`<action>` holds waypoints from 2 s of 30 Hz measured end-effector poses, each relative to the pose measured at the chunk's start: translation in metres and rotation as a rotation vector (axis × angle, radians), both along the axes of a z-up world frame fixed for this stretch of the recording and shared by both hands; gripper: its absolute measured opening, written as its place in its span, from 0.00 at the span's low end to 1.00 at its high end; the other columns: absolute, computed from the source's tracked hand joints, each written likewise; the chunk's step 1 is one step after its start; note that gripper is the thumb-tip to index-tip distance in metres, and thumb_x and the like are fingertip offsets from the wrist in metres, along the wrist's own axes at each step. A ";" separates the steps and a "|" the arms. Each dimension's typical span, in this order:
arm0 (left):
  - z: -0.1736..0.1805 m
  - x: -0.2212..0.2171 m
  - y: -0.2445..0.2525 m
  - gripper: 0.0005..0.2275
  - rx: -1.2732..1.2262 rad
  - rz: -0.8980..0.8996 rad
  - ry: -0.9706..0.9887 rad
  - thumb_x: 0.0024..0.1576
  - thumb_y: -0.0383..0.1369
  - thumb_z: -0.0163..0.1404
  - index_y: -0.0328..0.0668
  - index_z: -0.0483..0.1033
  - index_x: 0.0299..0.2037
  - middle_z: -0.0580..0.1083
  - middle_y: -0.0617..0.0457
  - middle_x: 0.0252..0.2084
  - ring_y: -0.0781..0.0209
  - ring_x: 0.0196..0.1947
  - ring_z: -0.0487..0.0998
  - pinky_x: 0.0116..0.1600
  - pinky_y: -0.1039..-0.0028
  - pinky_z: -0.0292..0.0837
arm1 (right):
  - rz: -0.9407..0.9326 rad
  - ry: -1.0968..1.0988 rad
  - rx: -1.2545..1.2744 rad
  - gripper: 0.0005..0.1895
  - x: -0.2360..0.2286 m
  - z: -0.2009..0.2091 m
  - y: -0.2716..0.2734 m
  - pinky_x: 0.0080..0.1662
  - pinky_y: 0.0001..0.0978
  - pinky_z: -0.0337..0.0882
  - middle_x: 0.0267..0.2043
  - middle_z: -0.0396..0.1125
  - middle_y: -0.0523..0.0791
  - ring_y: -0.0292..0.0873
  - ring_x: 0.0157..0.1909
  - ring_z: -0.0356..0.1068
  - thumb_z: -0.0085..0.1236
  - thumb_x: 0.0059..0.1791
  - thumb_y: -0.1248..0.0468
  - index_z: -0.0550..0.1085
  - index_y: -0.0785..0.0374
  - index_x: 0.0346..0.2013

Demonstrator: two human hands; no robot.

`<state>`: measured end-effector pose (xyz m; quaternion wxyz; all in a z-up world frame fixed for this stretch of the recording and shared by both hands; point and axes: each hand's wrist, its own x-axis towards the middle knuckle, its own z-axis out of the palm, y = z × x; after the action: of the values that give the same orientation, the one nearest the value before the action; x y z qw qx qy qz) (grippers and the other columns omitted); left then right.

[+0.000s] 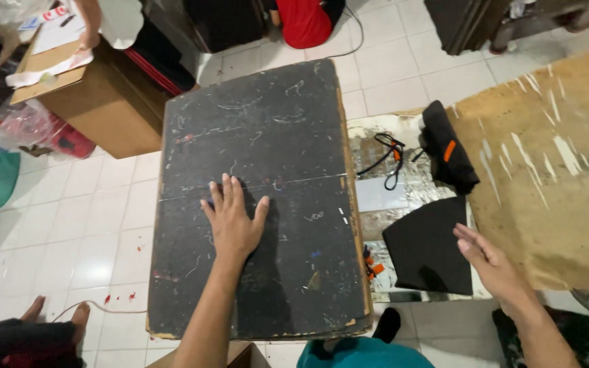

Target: The person repeatedly picks up a large, dark rectangular panel from a stack, places it on a work surface, and then positions a folded black fabric piece on top of it. The person smooths the fabric with their hands before moving to the next panel.

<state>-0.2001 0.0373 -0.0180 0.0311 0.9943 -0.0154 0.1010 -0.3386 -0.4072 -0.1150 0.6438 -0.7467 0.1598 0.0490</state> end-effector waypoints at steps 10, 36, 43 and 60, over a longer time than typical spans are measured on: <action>-0.020 0.001 0.009 0.22 0.029 -0.250 -0.377 0.64 0.44 0.51 0.33 0.79 0.58 0.75 0.38 0.62 0.45 0.67 0.72 0.70 0.55 0.63 | 0.405 0.123 -0.571 0.17 -0.007 -0.119 0.028 0.57 0.50 0.73 0.51 0.76 0.53 0.58 0.57 0.75 0.55 0.53 0.57 0.78 0.56 0.55; -0.011 -0.007 -0.006 0.11 0.043 -0.329 -0.550 0.62 0.34 0.55 0.35 0.85 0.48 0.82 0.42 0.51 0.50 0.55 0.82 0.60 0.66 0.77 | -0.409 0.211 -0.083 0.12 0.044 -0.161 -0.107 0.43 0.44 0.67 0.46 0.67 0.47 0.48 0.44 0.67 0.48 0.64 0.54 0.72 0.58 0.53; 0.009 -0.015 -0.002 0.06 -0.182 -0.471 -0.668 0.64 0.30 0.54 0.41 0.77 0.34 0.75 0.52 0.29 0.52 0.28 0.74 0.36 0.64 0.65 | -0.557 -0.358 0.357 0.06 0.094 -0.027 -0.095 0.44 0.07 0.64 0.35 0.63 0.29 0.19 0.36 0.64 0.56 0.63 0.57 0.68 0.45 0.44; 0.261 -0.082 0.037 0.36 -0.895 -0.907 0.029 0.52 0.52 0.54 0.45 0.58 0.69 0.67 0.46 0.71 0.54 0.73 0.70 0.76 0.62 0.67 | 0.511 -1.045 -0.733 0.05 0.044 0.370 0.264 0.30 0.31 0.64 0.26 0.68 0.44 0.41 0.24 0.66 0.54 0.52 0.65 0.77 0.61 0.39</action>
<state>-0.2820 0.0745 0.2425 0.4833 0.7810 -0.3909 0.0608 -0.2941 -0.1428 0.2551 0.3106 -0.8562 -0.3465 -0.2245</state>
